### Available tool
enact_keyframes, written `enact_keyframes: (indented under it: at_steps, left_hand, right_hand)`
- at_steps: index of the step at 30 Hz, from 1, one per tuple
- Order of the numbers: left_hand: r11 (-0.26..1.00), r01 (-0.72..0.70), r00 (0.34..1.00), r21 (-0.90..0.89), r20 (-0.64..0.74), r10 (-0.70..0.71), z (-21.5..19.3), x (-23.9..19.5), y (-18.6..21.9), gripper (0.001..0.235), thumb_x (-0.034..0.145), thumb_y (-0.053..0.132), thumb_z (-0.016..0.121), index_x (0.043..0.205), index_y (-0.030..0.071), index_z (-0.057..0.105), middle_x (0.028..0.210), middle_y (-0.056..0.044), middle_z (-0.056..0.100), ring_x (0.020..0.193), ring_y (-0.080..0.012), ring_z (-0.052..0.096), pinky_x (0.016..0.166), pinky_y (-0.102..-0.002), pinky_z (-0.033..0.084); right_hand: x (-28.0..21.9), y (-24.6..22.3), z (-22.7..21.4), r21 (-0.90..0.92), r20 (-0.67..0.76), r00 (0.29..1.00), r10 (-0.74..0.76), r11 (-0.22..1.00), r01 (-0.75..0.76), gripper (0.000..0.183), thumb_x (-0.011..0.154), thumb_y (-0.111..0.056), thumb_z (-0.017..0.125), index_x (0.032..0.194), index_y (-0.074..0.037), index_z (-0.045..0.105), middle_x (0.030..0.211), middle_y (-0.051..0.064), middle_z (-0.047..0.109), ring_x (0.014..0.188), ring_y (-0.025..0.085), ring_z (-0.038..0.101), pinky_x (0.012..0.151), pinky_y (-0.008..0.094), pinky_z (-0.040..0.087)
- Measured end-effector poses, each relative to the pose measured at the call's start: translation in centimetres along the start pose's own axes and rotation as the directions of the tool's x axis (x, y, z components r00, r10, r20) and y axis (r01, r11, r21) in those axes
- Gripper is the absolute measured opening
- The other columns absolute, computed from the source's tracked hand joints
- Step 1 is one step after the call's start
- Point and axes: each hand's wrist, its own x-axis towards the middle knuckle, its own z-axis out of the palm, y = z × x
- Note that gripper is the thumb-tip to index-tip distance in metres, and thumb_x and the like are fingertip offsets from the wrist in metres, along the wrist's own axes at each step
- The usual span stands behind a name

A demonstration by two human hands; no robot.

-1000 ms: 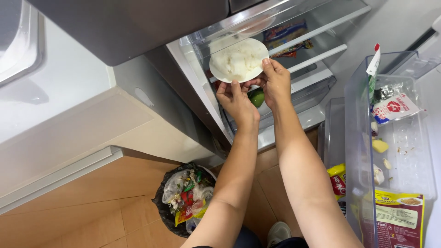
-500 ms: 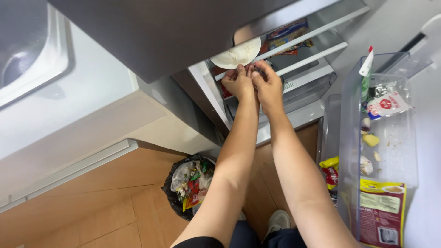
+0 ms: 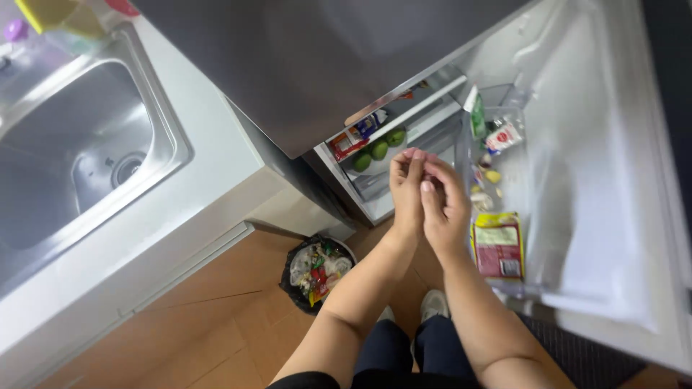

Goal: The person rinses a rice paddle under running water, then scoops cooked white rice from a rice cooker pot into a white bowl. They place the bowl of rice into the refrigerator, then return to the sink to wash the rice cooker pot and the paddle using a sponge and running water.

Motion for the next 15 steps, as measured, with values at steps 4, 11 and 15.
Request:
enact_keyframes:
  at_steps: [4, 11, 15]
  left_hand:
    - [0.981, 0.146, 0.985, -0.131, 0.109, -0.132, 4.3, -6.4, 3.9, 0.011, 0.103, 0.012, 0.062, 0.11, 0.006, 0.055, 0.102, -0.007, 0.064, 0.092, -0.0156, 0.064, 0.087, -0.031, 0.054]
    - [0.959, 0.24, 0.931, 0.152, 0.245, -0.272, 8.5, -16.6, 13.7, 0.011, 0.106, 0.013, 0.06, 0.111, 0.004, 0.057, 0.107, -0.003, 0.064, 0.101, -0.0137, 0.063, 0.097, -0.033, 0.054]
    - [0.917, 0.306, 0.917, 0.255, 0.179, -0.356, 7.6, -18.9, 15.8, 0.013, 0.105, 0.014, 0.062, 0.113, 0.004, 0.059, 0.105, -0.005, 0.066, 0.098, -0.0145, 0.063, 0.09, -0.032, 0.051]
  right_hand:
    - [-0.8, -11.4, -5.7, -0.262, 0.0, 0.981, -0.195, 0.947, 0.188, 0.022, 0.101, -0.001, 0.061, 0.122, 0.004, 0.066, 0.133, 0.018, 0.065, 0.128, 0.028, 0.062, 0.112, 0.038, 0.05]
    - [0.3, -25.6, -15.1, -0.748, 0.222, 0.971, -0.087, 0.623, 0.227, 0.029, 0.1, -0.015, 0.072, 0.126, 0.0, 0.069, 0.133, 0.014, 0.069, 0.122, 0.033, 0.064, 0.112, 0.053, 0.043]
    - [-0.3, -24.2, -16.1, -0.849, 0.218, 0.956, 0.198, 0.522, 0.086, 0.052, 0.093, -0.031, 0.075, 0.135, -0.002, 0.062, 0.137, 0.027, 0.063, 0.123, 0.045, 0.058, 0.101, 0.053, 0.046]
